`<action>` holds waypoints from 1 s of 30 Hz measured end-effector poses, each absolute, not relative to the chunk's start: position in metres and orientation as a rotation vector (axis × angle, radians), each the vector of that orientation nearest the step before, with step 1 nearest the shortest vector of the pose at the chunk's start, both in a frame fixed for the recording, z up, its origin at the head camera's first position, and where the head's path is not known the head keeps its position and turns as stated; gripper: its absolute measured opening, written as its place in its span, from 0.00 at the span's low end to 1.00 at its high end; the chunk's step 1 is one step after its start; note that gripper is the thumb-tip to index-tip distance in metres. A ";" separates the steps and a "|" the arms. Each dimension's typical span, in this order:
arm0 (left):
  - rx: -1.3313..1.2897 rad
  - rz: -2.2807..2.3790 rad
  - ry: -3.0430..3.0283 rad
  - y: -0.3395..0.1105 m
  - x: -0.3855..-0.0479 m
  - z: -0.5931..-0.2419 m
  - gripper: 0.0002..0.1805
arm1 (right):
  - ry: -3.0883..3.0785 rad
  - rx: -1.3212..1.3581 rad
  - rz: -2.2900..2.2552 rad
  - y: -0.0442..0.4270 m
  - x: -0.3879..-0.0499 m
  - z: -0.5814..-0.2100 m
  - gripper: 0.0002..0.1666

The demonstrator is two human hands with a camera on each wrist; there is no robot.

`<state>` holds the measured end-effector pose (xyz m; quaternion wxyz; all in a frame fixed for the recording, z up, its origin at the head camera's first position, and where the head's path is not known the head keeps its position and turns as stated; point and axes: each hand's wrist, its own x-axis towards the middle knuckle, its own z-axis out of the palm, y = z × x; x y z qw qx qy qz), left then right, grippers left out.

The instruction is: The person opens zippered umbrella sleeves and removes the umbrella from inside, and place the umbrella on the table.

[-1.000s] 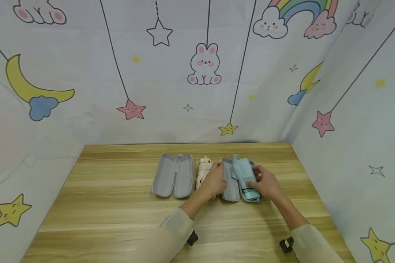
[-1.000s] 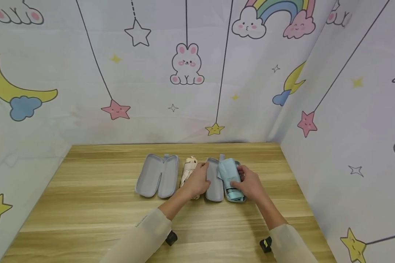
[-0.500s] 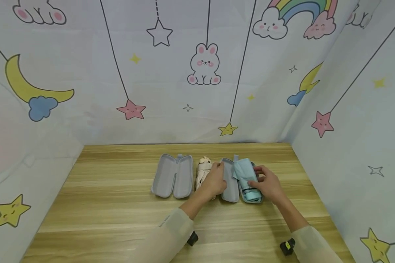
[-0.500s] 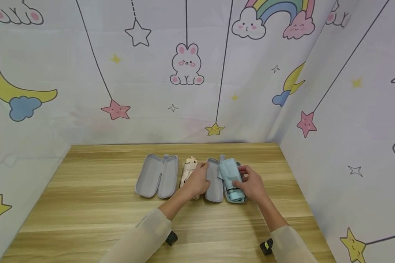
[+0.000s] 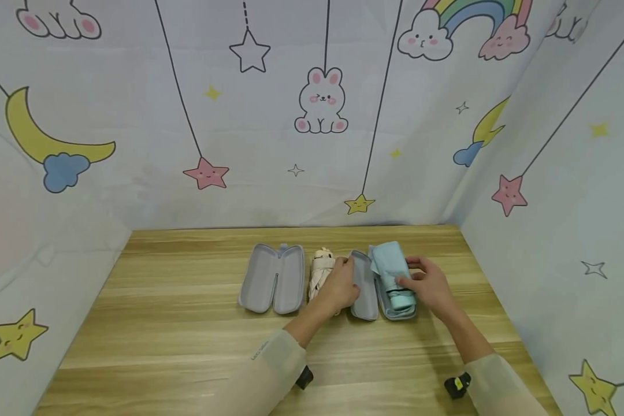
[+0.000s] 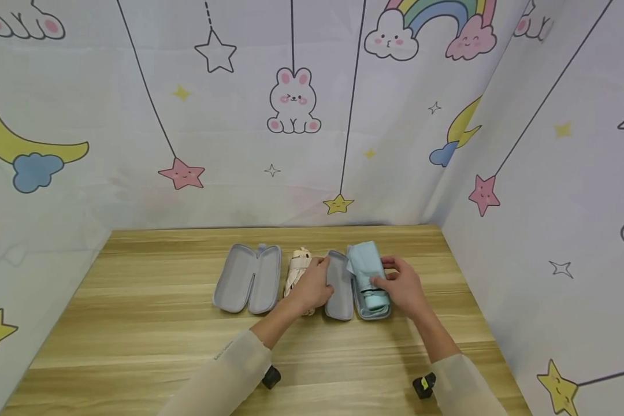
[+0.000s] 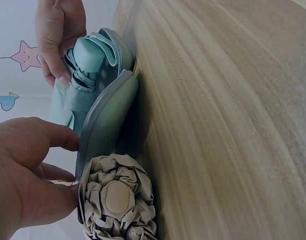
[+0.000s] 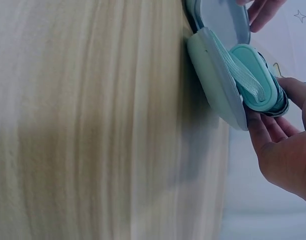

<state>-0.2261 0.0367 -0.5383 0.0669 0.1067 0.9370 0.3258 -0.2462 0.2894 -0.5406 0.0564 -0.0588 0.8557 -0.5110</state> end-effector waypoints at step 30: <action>0.282 1.062 2.820 0.038 -0.222 -0.534 0.39 | 2.587 -0.144 -1.632 0.313 -0.247 -0.519 0.38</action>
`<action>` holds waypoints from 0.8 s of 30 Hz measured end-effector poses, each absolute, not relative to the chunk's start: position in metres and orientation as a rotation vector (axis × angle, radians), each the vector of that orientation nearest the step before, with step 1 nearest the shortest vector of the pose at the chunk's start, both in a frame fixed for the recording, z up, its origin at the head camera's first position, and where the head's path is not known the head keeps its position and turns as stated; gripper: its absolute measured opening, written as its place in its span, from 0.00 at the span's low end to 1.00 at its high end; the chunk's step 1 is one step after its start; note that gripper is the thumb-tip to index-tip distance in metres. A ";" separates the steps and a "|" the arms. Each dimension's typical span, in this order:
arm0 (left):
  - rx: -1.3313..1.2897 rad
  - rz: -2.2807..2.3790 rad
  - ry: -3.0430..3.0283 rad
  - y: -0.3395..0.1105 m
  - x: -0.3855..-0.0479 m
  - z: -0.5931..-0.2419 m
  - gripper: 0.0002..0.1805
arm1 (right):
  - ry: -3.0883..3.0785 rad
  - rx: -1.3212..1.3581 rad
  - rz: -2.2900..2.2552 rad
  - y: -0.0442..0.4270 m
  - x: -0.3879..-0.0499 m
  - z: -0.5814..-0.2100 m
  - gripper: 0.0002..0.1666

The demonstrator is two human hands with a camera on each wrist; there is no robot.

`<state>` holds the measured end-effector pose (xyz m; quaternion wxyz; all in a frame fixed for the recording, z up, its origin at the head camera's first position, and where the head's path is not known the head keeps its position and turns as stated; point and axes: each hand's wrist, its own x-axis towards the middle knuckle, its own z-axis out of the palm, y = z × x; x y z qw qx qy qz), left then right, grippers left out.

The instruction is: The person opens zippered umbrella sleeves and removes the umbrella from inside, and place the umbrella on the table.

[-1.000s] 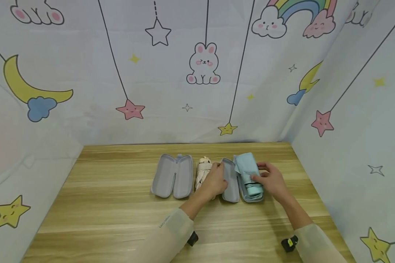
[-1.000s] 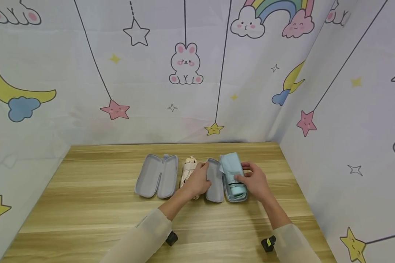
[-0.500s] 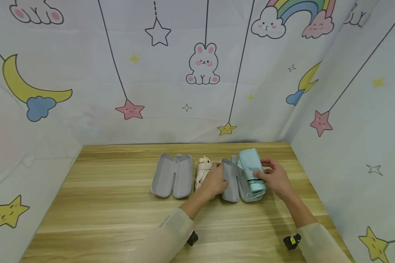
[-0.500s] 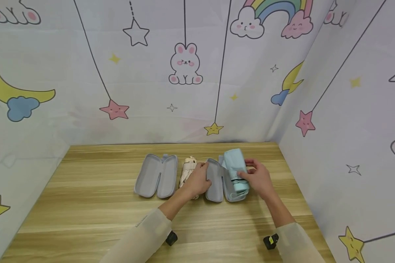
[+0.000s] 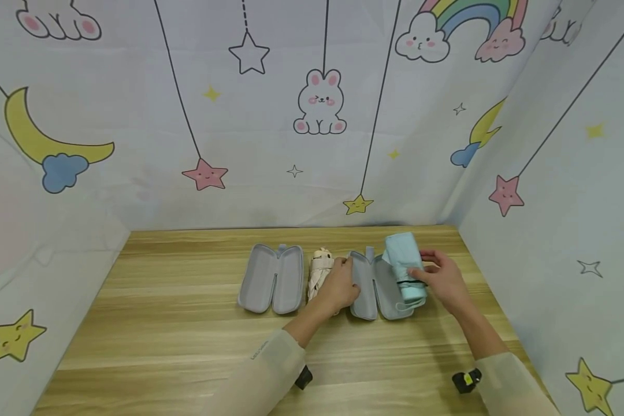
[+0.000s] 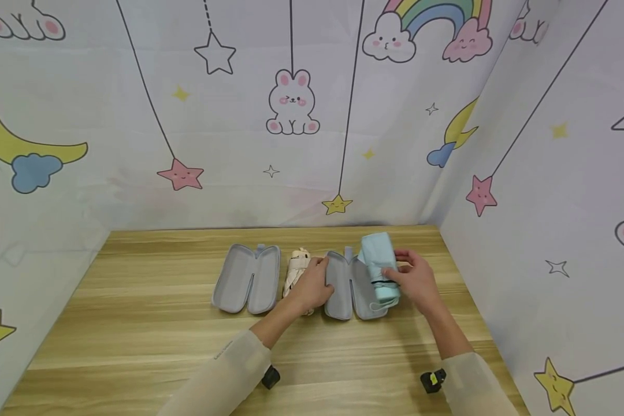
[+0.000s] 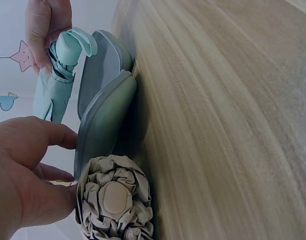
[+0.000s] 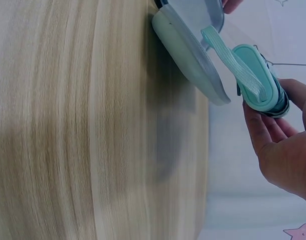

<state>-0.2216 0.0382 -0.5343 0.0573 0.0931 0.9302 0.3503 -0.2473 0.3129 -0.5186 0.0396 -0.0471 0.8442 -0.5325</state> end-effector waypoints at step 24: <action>0.306 1.062 2.825 0.037 -0.224 -0.538 0.39 | 2.628 -0.089 -1.635 0.333 -0.245 -0.517 0.40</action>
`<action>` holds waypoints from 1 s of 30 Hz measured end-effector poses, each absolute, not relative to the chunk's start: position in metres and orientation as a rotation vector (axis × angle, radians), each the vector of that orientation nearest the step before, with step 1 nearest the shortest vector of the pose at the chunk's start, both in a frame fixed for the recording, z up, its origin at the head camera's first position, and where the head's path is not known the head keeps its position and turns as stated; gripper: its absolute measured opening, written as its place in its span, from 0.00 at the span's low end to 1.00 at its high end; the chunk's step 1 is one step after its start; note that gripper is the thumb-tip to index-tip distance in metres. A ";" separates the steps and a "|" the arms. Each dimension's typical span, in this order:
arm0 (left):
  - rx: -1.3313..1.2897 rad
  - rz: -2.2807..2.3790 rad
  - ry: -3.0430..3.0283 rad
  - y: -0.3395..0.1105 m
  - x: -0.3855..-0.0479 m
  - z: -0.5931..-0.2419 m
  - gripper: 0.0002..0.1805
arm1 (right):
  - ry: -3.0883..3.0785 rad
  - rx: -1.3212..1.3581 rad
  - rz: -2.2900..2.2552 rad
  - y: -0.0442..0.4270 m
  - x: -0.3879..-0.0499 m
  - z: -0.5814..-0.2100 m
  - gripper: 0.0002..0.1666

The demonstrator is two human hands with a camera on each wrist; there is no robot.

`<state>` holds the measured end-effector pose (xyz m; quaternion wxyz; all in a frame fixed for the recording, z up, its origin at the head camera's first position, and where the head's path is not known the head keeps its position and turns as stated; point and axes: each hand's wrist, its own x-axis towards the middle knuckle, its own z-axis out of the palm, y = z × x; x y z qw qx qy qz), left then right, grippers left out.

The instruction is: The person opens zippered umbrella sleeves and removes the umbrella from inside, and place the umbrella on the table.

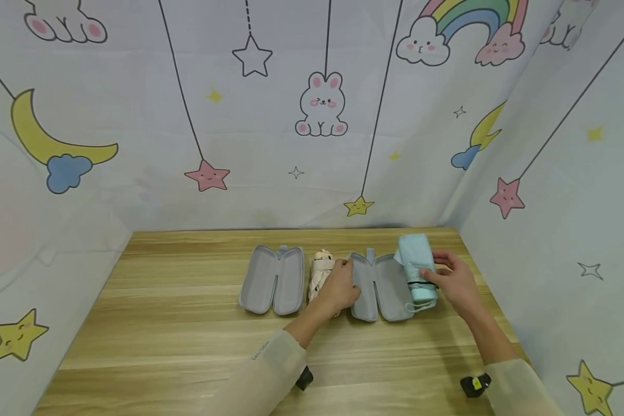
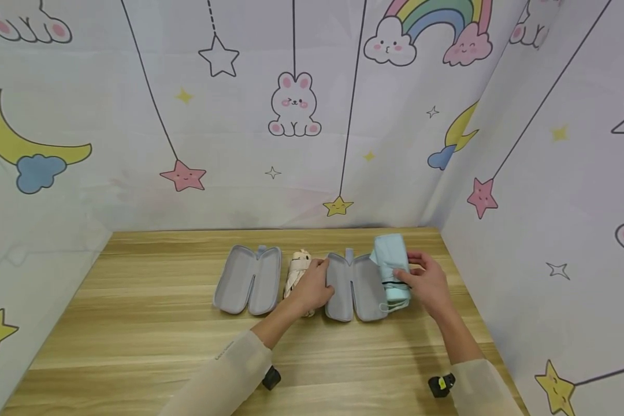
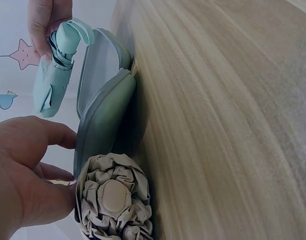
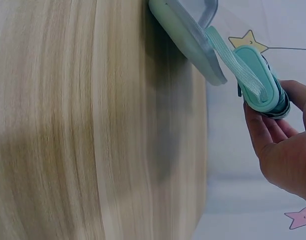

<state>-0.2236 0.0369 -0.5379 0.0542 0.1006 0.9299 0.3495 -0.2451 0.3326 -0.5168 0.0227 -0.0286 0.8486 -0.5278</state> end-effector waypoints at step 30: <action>0.287 1.088 2.810 0.036 -0.224 -0.541 0.40 | 2.629 -0.025 -1.630 0.349 -0.244 -0.529 0.38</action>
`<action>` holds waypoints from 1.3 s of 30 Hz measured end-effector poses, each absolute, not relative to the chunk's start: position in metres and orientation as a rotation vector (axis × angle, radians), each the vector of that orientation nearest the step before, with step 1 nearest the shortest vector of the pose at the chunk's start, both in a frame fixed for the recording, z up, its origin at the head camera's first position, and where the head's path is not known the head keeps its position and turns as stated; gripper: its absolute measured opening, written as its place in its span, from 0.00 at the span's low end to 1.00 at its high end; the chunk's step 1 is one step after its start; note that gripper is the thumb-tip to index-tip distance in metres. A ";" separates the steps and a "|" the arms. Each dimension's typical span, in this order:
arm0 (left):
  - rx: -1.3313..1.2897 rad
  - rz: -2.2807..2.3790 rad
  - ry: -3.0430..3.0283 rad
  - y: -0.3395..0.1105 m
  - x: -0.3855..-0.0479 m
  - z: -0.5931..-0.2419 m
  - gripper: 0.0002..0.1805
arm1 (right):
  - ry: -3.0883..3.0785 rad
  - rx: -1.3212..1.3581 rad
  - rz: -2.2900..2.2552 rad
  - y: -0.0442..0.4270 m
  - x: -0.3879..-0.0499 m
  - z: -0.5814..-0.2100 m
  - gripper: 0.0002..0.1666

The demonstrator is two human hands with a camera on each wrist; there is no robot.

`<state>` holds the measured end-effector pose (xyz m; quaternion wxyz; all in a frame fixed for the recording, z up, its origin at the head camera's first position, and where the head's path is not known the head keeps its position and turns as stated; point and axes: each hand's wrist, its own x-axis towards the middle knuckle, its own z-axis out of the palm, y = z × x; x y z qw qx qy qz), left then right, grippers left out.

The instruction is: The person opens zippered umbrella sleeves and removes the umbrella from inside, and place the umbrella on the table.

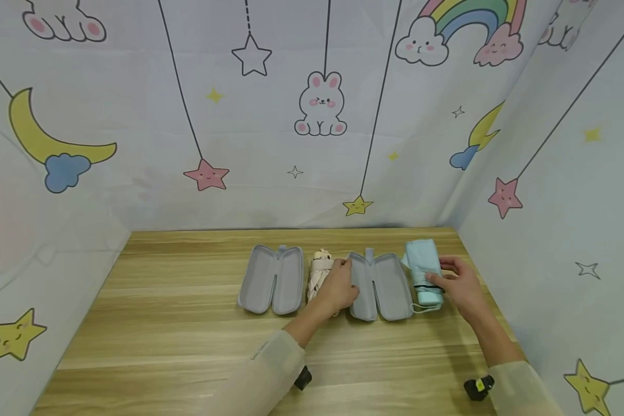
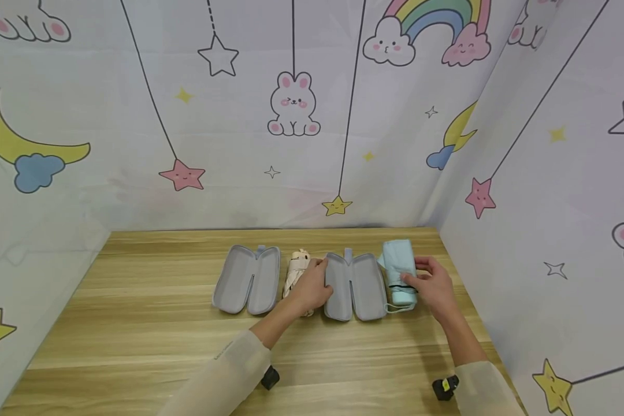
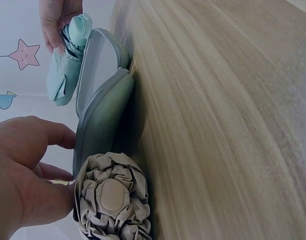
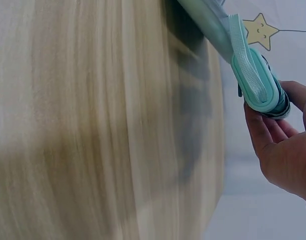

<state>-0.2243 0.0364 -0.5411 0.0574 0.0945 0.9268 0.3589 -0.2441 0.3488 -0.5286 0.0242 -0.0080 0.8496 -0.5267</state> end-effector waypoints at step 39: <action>0.293 1.094 2.824 0.037 -0.222 -0.539 0.40 | 2.620 0.006 -1.516 0.370 -0.240 -0.564 0.39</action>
